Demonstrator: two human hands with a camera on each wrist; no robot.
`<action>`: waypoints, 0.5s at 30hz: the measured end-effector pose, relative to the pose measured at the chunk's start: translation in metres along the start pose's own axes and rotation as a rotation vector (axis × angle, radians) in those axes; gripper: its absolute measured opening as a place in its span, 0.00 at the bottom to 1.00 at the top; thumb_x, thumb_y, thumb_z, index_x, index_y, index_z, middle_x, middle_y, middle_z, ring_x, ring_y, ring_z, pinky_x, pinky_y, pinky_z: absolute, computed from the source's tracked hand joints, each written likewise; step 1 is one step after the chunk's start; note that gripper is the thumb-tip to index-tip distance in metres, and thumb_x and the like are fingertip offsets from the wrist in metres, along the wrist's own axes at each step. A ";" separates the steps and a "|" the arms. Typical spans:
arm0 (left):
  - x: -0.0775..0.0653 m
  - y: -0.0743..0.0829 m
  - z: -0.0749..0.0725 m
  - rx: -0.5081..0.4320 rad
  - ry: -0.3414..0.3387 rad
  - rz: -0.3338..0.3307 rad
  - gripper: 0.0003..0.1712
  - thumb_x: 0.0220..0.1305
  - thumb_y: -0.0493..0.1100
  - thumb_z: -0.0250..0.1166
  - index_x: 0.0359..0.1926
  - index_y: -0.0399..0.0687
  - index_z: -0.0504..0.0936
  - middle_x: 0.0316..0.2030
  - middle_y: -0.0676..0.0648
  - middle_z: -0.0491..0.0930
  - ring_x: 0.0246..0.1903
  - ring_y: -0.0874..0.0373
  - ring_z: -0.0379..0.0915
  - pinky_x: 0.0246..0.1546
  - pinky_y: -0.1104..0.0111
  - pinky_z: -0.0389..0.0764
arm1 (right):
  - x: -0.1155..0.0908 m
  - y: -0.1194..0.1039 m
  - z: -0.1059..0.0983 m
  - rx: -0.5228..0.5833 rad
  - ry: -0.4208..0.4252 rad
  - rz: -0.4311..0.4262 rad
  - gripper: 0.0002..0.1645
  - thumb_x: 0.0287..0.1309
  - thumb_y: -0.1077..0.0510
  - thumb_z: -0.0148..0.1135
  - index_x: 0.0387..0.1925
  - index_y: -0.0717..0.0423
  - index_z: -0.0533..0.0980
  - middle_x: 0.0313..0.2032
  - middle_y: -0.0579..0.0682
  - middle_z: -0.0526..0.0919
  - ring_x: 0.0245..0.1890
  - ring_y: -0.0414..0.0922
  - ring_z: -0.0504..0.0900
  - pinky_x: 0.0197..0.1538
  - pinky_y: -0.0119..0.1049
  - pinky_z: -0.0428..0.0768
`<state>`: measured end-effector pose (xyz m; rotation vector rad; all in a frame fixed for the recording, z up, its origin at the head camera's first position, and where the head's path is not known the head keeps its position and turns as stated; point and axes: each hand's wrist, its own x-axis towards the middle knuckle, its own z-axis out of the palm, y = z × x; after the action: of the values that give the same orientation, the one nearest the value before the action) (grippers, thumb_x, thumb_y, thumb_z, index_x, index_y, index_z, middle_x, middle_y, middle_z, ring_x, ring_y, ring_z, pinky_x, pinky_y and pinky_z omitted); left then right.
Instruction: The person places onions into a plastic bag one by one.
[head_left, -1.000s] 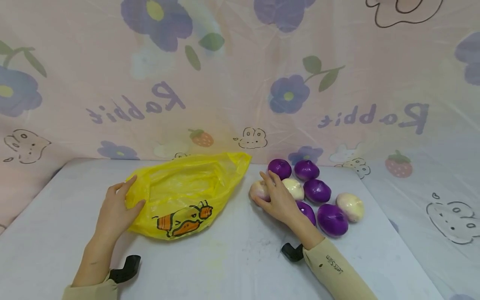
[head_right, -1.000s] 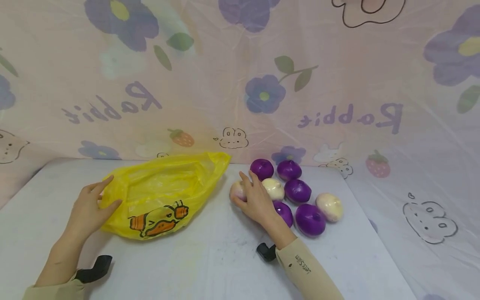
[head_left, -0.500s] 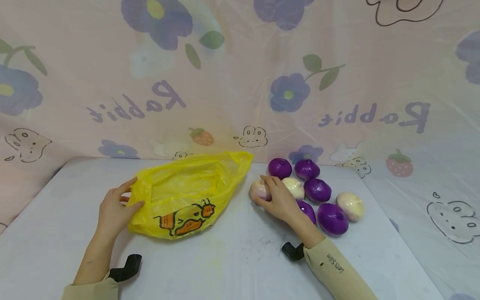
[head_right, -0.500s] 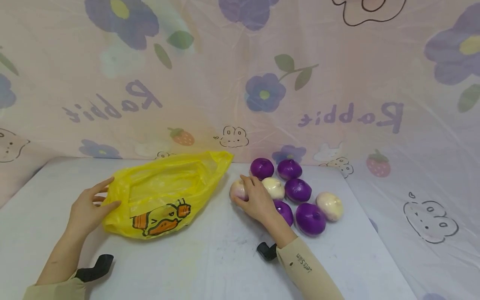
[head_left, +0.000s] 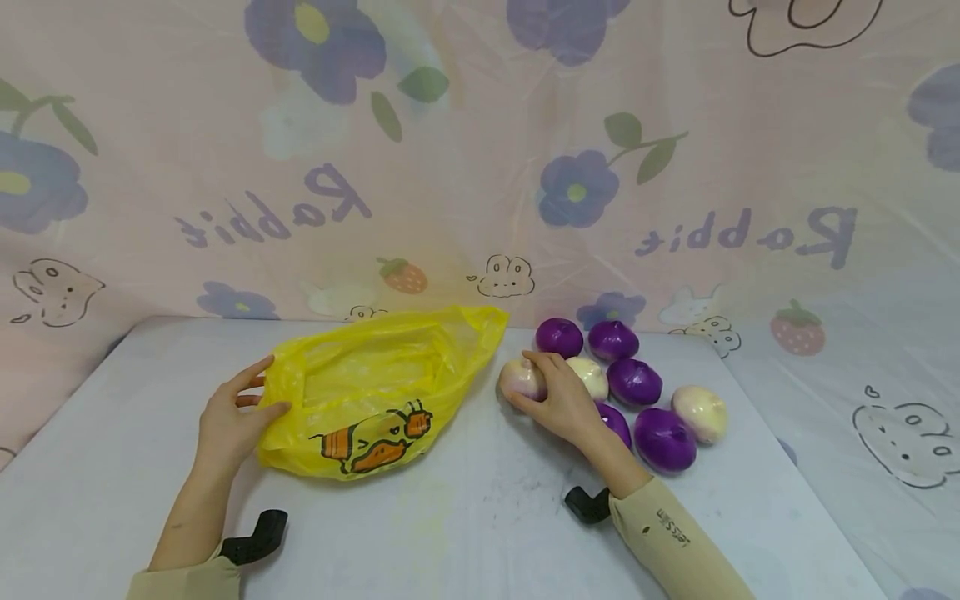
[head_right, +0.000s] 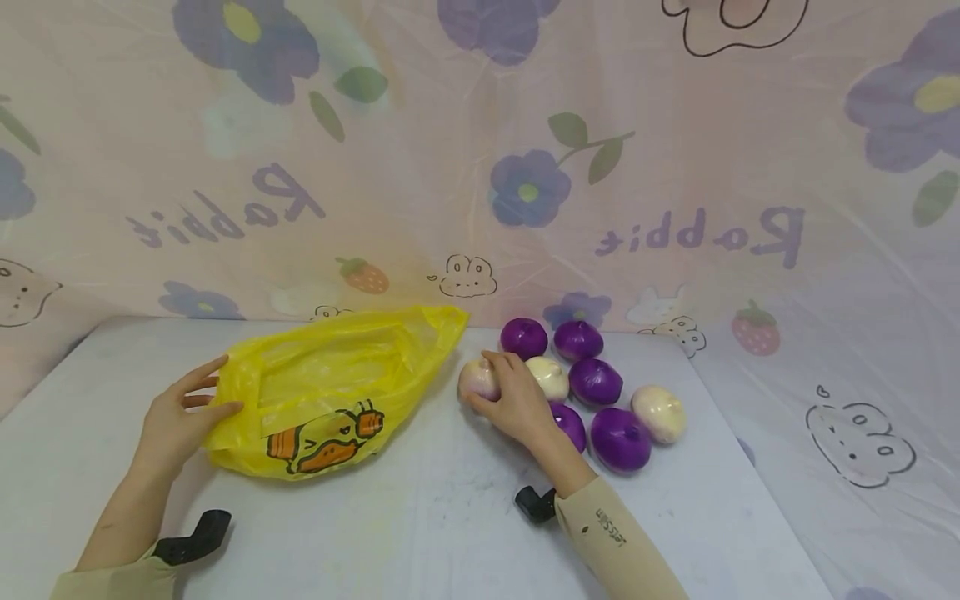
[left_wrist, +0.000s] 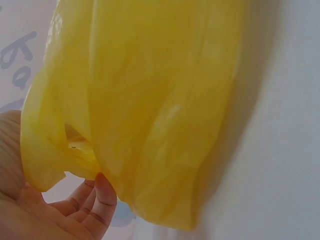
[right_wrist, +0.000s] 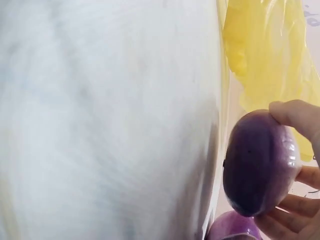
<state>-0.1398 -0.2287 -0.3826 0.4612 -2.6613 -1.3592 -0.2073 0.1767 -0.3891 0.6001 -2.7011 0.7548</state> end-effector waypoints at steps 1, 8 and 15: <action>-0.001 0.001 0.000 -0.002 0.001 -0.002 0.40 0.61 0.37 0.63 0.72 0.50 0.59 0.63 0.31 0.63 0.52 0.41 0.62 0.34 0.78 0.68 | 0.000 0.000 -0.001 0.007 0.005 0.000 0.39 0.48 0.48 0.73 0.58 0.61 0.72 0.52 0.60 0.77 0.53 0.55 0.76 0.57 0.51 0.74; -0.001 0.005 0.001 -0.008 0.009 0.005 0.40 0.60 0.36 0.64 0.72 0.50 0.60 0.63 0.31 0.63 0.53 0.40 0.63 0.35 0.75 0.69 | 0.005 -0.001 -0.014 0.028 0.047 -0.006 0.39 0.47 0.50 0.73 0.58 0.62 0.71 0.54 0.61 0.76 0.53 0.56 0.76 0.57 0.51 0.74; -0.001 0.005 0.001 -0.006 0.014 0.001 0.40 0.60 0.36 0.64 0.72 0.50 0.60 0.63 0.31 0.63 0.53 0.40 0.63 0.34 0.76 0.69 | 0.013 -0.007 -0.031 0.020 0.070 0.015 0.40 0.47 0.49 0.73 0.60 0.60 0.70 0.56 0.60 0.76 0.55 0.56 0.75 0.58 0.53 0.73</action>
<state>-0.1401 -0.2246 -0.3792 0.4668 -2.6448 -1.3587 -0.2114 0.1843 -0.3555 0.5486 -2.6397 0.7929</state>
